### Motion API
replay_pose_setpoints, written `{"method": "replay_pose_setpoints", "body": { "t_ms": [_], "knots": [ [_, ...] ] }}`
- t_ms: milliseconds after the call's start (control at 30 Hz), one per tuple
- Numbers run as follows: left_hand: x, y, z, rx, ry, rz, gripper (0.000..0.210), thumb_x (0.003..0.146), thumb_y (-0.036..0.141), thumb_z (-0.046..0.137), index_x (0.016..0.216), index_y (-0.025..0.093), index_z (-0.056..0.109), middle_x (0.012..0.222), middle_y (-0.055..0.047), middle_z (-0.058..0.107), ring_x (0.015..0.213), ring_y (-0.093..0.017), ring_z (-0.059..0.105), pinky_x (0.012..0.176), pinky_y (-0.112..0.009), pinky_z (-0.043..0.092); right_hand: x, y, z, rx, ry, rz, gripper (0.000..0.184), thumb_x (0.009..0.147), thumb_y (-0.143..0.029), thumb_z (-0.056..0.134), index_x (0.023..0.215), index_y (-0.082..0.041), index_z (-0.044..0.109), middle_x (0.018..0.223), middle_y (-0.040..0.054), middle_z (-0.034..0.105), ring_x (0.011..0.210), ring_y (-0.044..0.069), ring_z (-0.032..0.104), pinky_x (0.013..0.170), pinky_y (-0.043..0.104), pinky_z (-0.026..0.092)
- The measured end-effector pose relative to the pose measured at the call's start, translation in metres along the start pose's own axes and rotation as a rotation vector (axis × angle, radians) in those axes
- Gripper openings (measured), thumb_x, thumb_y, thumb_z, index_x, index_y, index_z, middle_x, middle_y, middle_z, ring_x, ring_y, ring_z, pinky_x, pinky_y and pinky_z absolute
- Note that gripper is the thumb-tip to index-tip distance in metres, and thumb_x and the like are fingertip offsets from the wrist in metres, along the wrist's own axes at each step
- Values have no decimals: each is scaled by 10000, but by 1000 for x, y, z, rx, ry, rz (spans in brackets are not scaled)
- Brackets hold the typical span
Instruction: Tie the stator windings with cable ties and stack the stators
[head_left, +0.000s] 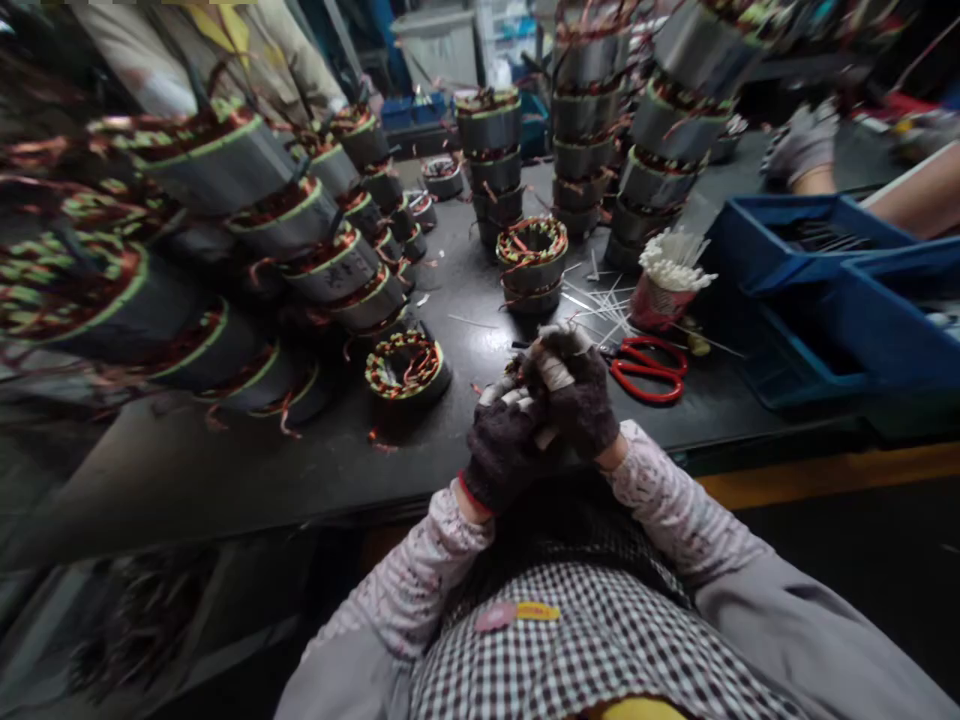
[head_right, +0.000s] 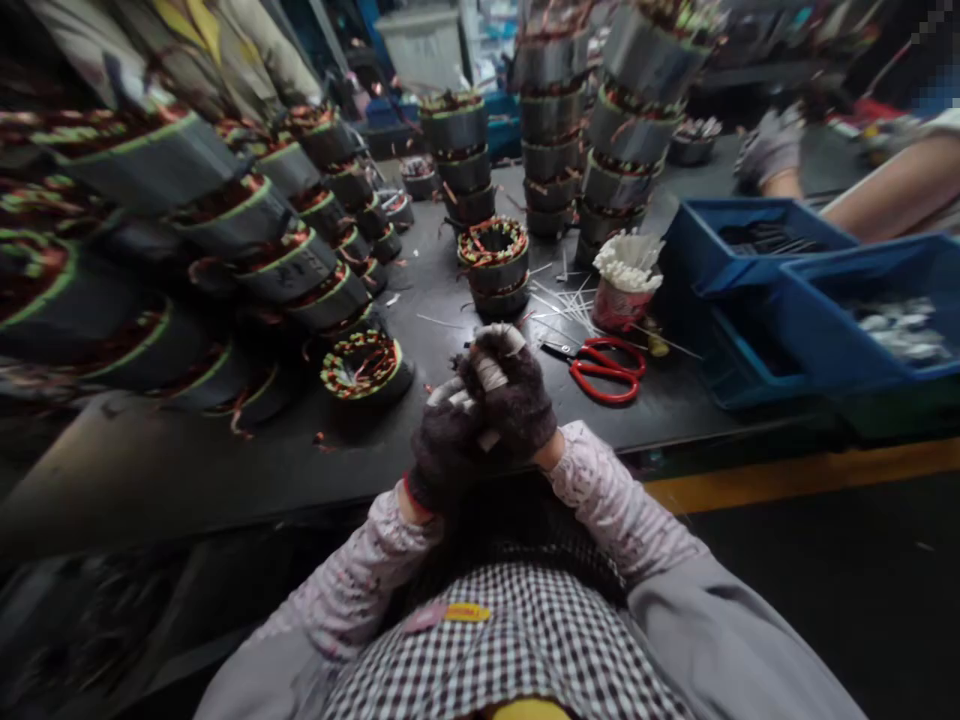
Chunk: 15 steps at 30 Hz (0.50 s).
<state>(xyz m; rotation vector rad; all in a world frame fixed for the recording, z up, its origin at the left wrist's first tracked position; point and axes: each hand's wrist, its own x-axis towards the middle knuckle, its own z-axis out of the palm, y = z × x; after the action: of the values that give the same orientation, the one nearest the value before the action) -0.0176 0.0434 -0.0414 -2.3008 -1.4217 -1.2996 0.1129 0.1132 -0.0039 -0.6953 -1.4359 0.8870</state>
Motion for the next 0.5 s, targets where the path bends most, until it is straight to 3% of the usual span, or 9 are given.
{"method": "replay_pose_setpoints", "body": {
  "t_ms": [67,133,200,267,333,400,500],
  "knots": [
    [-1,1,-11,1,4,-31,237,1100,350,699,1281,231,797,1204,-98,919,1184,-294,882,1219,-547,649,13,8,-20,-12,1,-5,198,1108,-488,746,1130,-292,757,1064,38,824,932,213,799,843,382,723],
    [5,-2,-27,73,4,-94,381,1075,404,750,1406,218,742,1339,-129,893,1306,-325,851,1272,-577,617,23,15,-62,-62,105,38,206,1097,-484,760,1149,-284,764,1078,34,823,852,192,779,726,339,677],
    [20,-7,-41,227,-60,-223,574,1037,498,805,1504,182,698,1397,-184,866,1367,-380,824,1266,-597,608,37,21,-109,-215,373,104,164,1080,-411,767,1090,-248,749,997,31,797,765,166,720,690,314,622],
    [44,-12,-49,387,-286,-400,729,1011,585,826,1555,124,673,1289,-227,881,1269,-425,853,1156,-579,649,55,30,-145,-373,584,137,81,1006,-235,799,1004,-219,720,963,45,778,808,167,693,797,341,616],
    [70,-18,-51,477,-578,-530,783,1028,628,787,1574,79,667,1168,-237,891,1150,-443,876,1029,-536,669,74,38,-161,-442,637,151,159,927,-107,812,1011,-201,716,1025,75,796,908,182,702,940,387,611],
    [88,-22,-49,487,-747,-579,693,1075,581,723,1553,80,697,1130,-229,895,1133,-441,880,1000,-511,660,91,43,-163,-465,592,161,191,912,-82,806,1051,-190,731,1079,89,819,971,191,709,1027,420,600],
    [89,-24,-42,317,-693,-692,495,1103,429,685,1491,130,757,1149,-187,906,1147,-377,881,1013,-449,660,105,45,-163,-496,519,170,69,983,-141,744,1024,-195,732,1049,79,826,985,192,713,1080,442,595]
  ]
}}
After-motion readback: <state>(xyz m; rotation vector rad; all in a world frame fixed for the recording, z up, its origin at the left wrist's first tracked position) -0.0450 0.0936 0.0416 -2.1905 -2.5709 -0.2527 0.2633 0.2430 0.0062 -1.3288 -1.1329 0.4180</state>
